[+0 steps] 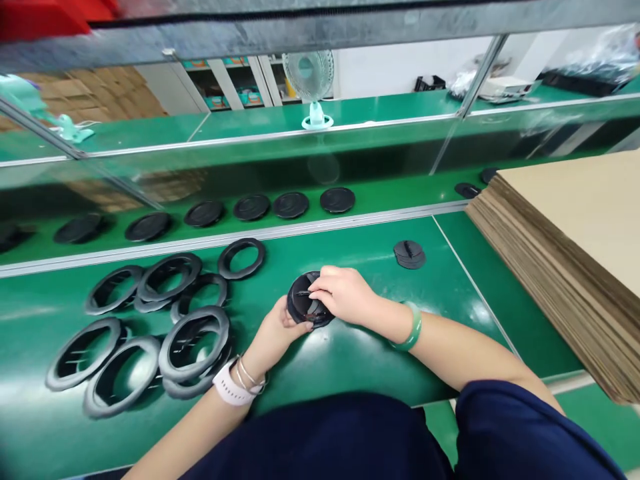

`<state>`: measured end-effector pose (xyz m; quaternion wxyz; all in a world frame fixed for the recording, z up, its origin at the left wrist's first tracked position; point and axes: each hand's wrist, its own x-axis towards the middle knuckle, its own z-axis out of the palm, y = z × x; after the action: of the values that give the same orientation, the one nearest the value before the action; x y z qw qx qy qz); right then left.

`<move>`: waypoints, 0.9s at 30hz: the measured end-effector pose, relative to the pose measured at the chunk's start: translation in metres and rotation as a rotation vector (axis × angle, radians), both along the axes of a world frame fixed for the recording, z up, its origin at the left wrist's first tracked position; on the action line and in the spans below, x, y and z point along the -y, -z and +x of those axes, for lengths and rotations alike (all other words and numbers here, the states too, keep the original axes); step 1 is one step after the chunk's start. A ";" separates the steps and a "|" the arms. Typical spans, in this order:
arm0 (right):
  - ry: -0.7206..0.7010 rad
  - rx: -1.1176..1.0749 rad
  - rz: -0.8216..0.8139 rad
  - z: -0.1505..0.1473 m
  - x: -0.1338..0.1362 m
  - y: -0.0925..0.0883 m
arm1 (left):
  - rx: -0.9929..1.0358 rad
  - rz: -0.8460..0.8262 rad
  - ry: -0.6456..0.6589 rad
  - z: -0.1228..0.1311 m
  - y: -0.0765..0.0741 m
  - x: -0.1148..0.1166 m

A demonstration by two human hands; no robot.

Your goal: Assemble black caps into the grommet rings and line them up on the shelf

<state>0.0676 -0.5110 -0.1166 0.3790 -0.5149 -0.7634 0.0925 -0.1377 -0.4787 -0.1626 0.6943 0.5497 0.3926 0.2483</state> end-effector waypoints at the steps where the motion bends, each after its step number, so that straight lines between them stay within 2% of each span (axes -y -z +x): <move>1: -0.006 0.073 0.060 -0.003 0.002 0.006 | -0.007 0.007 -0.006 0.000 0.000 0.000; 5: -0.032 0.295 0.220 -0.002 0.001 0.021 | -0.007 -0.007 -0.030 0.002 -0.003 -0.001; 9: -0.055 0.386 0.228 0.000 0.001 0.019 | 0.016 -0.054 -0.052 0.004 -0.006 -0.002; 18: -0.098 0.437 0.144 -0.003 0.006 0.017 | -0.025 0.002 -0.038 0.002 -0.002 0.000; 27: -0.107 0.456 0.222 -0.003 0.002 0.021 | -0.082 0.095 -0.022 -0.001 0.001 0.000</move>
<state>0.0648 -0.5134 -0.1379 0.2461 -0.4366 -0.8606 -0.0904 -0.1385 -0.4787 -0.1640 0.6481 0.5873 0.4145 0.2515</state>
